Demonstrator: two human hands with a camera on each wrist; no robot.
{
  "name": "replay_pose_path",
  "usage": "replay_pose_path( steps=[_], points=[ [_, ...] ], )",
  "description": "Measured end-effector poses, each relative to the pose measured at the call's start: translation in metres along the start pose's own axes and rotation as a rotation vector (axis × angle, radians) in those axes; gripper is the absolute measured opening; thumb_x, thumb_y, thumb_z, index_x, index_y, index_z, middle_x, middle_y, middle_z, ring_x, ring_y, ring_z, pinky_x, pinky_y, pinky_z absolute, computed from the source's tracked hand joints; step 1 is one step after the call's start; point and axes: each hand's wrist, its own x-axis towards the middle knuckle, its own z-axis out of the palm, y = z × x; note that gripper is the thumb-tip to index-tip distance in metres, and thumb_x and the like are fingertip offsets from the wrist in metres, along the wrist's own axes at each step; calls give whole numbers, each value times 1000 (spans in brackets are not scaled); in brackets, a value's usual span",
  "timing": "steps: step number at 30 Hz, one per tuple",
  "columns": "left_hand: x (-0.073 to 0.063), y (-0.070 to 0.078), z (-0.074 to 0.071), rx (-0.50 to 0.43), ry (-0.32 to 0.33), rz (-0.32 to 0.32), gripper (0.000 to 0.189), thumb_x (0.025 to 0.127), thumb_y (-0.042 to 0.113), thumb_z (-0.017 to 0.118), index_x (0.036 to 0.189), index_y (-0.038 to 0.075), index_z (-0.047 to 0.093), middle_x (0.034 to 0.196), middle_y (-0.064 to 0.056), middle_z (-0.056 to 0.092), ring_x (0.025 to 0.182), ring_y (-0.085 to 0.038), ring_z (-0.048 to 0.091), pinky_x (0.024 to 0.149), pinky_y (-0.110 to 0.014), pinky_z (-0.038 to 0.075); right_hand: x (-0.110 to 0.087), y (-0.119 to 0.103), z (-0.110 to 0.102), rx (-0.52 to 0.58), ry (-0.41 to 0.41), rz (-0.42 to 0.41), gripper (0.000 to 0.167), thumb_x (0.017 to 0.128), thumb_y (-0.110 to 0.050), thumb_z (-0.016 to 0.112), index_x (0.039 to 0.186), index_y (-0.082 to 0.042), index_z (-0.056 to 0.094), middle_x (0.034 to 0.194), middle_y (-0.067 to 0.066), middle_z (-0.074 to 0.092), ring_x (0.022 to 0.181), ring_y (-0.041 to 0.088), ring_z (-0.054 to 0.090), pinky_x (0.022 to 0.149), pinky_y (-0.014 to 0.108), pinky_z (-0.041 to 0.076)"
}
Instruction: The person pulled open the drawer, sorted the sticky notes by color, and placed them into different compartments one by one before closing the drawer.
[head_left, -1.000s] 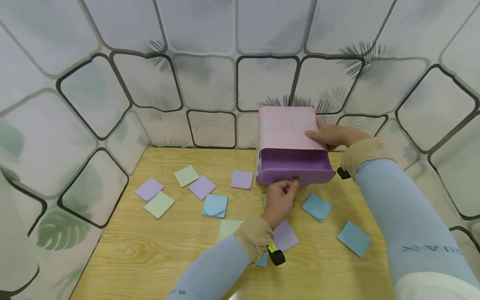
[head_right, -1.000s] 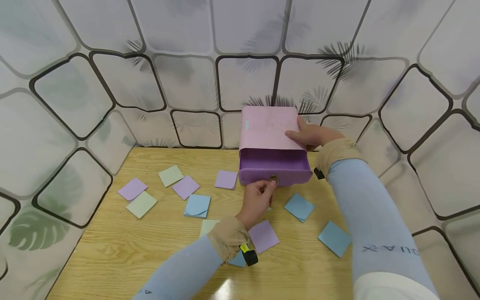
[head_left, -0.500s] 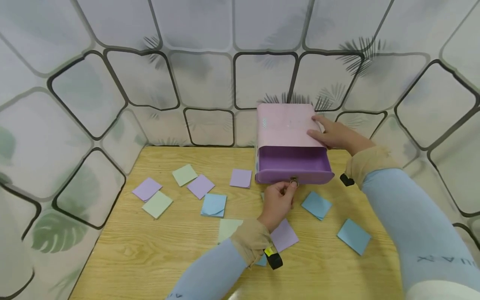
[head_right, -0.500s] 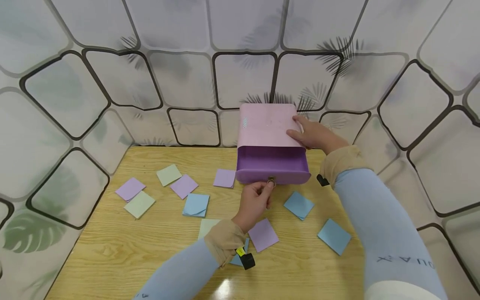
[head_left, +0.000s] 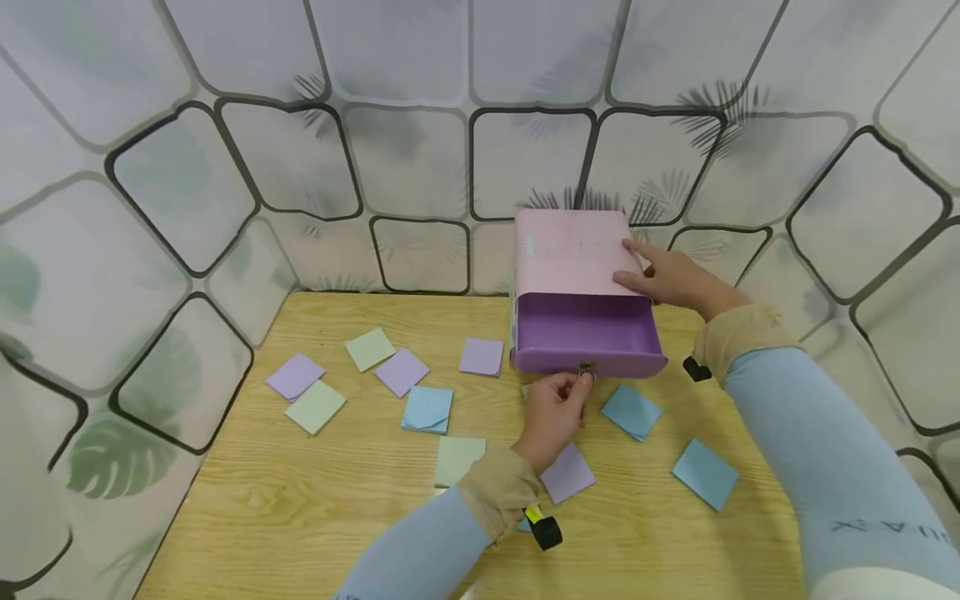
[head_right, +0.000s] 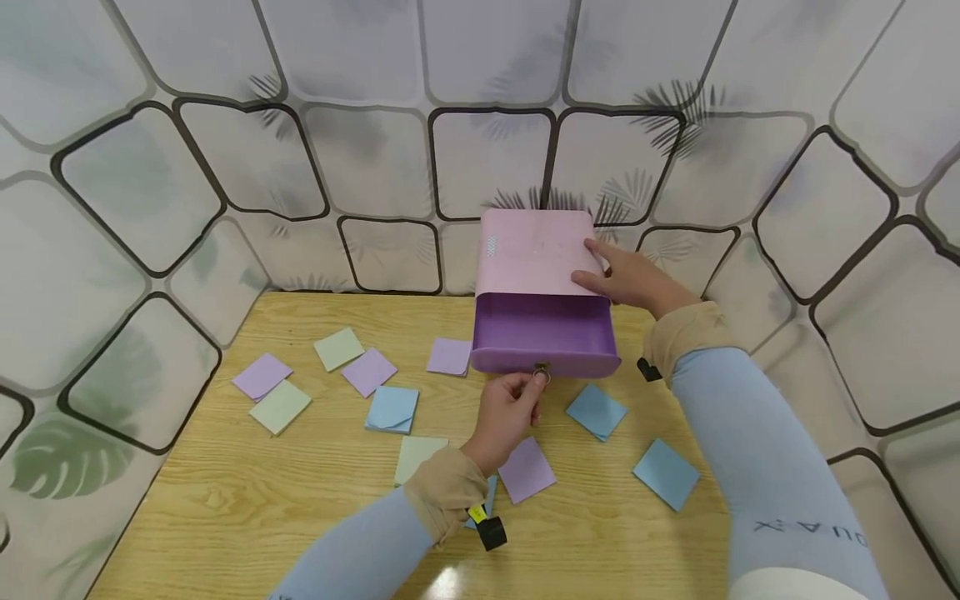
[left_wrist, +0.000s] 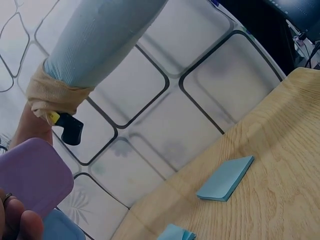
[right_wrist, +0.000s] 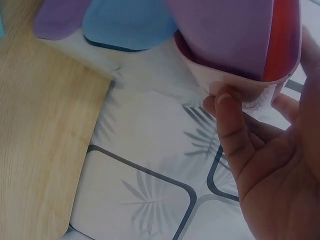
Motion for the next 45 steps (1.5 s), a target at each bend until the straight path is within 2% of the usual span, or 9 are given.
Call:
replay_pose_path(
  steps=[3, 10, 18, 25, 28, 30, 34, 40, 45],
  points=[
    [-1, 0, 1, 19, 9, 9, 30, 95, 27, 62, 80, 2, 68, 56, -3, 54, 44, -9, 49, 42, -20, 44, -1, 2, 2, 12, -25, 13, 98, 85, -68, 54, 156, -19, 6, 130, 33, 51, 92, 32, 66, 78, 48, 52],
    [-3, 0, 5, -5, -15, -8, 28, 95, 23, 63, 82, -1, 67, 61, -22, 55, 44, -9, 48, 43, -21, 43, -5, 4, 4, 32, -38, 38, 99, 86, -67, 54, 156, -20, 2, 129, 34, 51, 93, 34, 66, 79, 48, 52],
    [-4, -1, 4, 0, -8, -7, 27, 96, 20, 61, 85, -4, 67, 57, -4, 52, 44, -11, 48, 43, -23, 44, -3, 5, 5, 50, -41, 41, 100, 84, -69, 54, 156, -22, 1, 131, 34, 49, 95, 34, 66, 79, 48, 52],
    [-4, -3, 1, 23, -15, -13, 27, 95, 23, 62, 85, -1, 68, 62, -16, 56, 45, -10, 50, 46, -32, 49, -2, 6, 5, 59, -46, 37, 102, 83, -70, 54, 156, -22, 2, 132, 34, 48, 96, 35, 65, 80, 48, 52],
    [-3, -6, 0, 32, -16, -20, 27, 95, 23, 63, 85, -1, 68, 61, -12, 56, 45, -9, 50, 46, -37, 50, -2, 5, 5, 63, -49, 40, 102, 83, -70, 54, 156, -21, 2, 132, 35, 48, 96, 35, 65, 80, 49, 52],
    [-2, -8, -1, 34, -18, -20, 27, 95, 23, 62, 85, -2, 67, 59, -8, 55, 45, -10, 49, 46, -35, 50, -3, 5, 5, 68, -52, 44, 102, 84, -70, 54, 156, -21, 1, 132, 35, 48, 95, 35, 65, 80, 49, 51],
    [-2, -9, -2, 43, -23, -25, 27, 96, 22, 61, 85, -2, 66, 57, 0, 53, 44, -11, 49, 43, -22, 44, -4, 4, 5, 77, -59, 50, 101, 84, -69, 54, 156, -22, 0, 131, 34, 48, 96, 35, 65, 80, 49, 51],
    [-1, -11, -2, 44, -23, -37, 26, 95, 22, 62, 84, 0, 66, 56, 2, 52, 45, -18, 50, 42, -20, 42, -2, 4, 6, 63, -60, 45, 100, 85, -69, 52, 155, -23, -2, 131, 34, 48, 96, 36, 65, 81, 50, 51],
    [-6, 8, -1, 57, -21, -48, 23, 96, 13, 60, 84, -5, 65, 57, -6, 53, 43, -9, 48, 43, -19, 41, -2, 3, 6, 65, -60, 38, 100, 85, -69, 52, 155, -23, -3, 131, 35, 48, 96, 37, 65, 81, 50, 51]
  ],
)
